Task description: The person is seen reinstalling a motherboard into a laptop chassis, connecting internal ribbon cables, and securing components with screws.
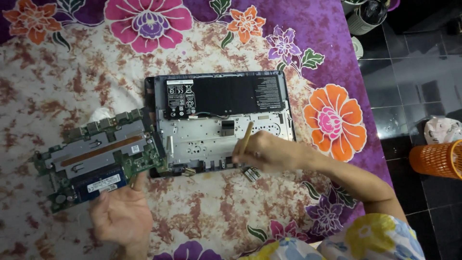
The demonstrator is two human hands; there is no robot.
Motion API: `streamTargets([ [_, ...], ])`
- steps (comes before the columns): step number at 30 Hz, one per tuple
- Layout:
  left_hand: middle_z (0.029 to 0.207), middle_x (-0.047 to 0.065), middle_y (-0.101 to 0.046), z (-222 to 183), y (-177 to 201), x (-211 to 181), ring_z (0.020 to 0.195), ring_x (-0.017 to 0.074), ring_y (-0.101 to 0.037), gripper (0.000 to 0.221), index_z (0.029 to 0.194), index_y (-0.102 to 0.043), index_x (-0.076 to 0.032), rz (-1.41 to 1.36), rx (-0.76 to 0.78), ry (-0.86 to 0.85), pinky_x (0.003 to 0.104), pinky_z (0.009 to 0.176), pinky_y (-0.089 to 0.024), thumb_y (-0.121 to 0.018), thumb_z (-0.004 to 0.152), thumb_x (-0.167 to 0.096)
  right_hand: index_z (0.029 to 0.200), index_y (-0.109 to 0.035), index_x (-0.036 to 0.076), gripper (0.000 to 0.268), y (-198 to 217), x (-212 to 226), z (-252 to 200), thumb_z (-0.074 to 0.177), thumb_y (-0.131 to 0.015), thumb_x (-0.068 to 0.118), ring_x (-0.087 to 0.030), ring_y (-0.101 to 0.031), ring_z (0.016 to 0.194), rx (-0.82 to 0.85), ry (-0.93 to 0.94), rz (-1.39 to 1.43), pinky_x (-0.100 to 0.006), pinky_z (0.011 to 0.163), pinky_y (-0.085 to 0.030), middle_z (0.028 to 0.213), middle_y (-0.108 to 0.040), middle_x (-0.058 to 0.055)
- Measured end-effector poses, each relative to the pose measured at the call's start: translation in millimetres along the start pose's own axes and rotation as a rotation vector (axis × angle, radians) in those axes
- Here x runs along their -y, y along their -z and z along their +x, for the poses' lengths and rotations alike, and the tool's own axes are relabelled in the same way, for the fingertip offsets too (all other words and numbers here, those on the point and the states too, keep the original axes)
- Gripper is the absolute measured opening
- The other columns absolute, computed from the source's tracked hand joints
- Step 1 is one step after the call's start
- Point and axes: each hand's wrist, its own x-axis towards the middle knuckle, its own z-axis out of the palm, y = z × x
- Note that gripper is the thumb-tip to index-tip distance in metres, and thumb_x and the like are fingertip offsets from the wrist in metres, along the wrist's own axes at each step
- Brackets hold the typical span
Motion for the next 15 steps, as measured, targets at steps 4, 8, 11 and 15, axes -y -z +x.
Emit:
streamTargets([
  [4, 0.087, 0.011, -0.071, -8, 18, 3, 0.085, 0.0192, -0.071, 0.030, 0.116, -0.078, -0.023, -0.017, -0.049, 0.043, 0.058, 0.119, -0.048, -0.051, 0.103, -0.022, 0.090, -0.073, -0.002, 0.007, -3, 1, 2, 0.089, -0.067, 0.001, -0.018, -0.072, 0.054, -0.041, -0.040, -0.013, -0.023, 0.042, -0.060, 0.082, -0.078, -0.014],
  [8, 0.089, 0.010, -0.073, -4, 9, 3, 0.086, 0.0169, -0.073, 0.030, 0.117, -0.078, -0.021, -0.007, -0.011, 0.024, 0.055, 0.118, -0.050, -0.052, 0.103, -0.022, 0.091, -0.074, 0.000, 0.008, -1, 15, 5, 0.088, -0.067, 0.002, -0.018, -0.070, 0.053, -0.010, -0.060, 0.027, -0.026, 0.045, -0.058, 0.082, -0.079, -0.011],
  [11, 0.094, 0.009, -0.075, 0, 3, 6, 0.088, 0.0158, -0.074, 0.030, 0.119, -0.077, -0.015, -0.017, 0.044, -0.031, 0.053, 0.116, -0.053, -0.053, 0.103, -0.022, 0.094, -0.073, -0.007, 0.011, -4, 9, 17, 0.091, -0.062, -0.008, -0.016, -0.068, 0.052, -0.210, 0.046, -0.055, -0.020, 0.037, -0.057, 0.095, -0.078, -0.019],
  [15, 0.092, 0.007, -0.076, 4, -3, 5, 0.086, 0.0147, -0.075, 0.026, 0.112, -0.078, -0.014, -0.014, 0.050, -0.043, 0.052, 0.114, -0.054, -0.055, 0.103, -0.022, 0.099, -0.072, -0.005, 0.012, -14, 8, 26, 0.093, -0.061, -0.005, -0.018, -0.074, 0.060, -0.005, -0.017, 0.078, -0.018, 0.044, -0.063, 0.092, -0.078, -0.018],
])
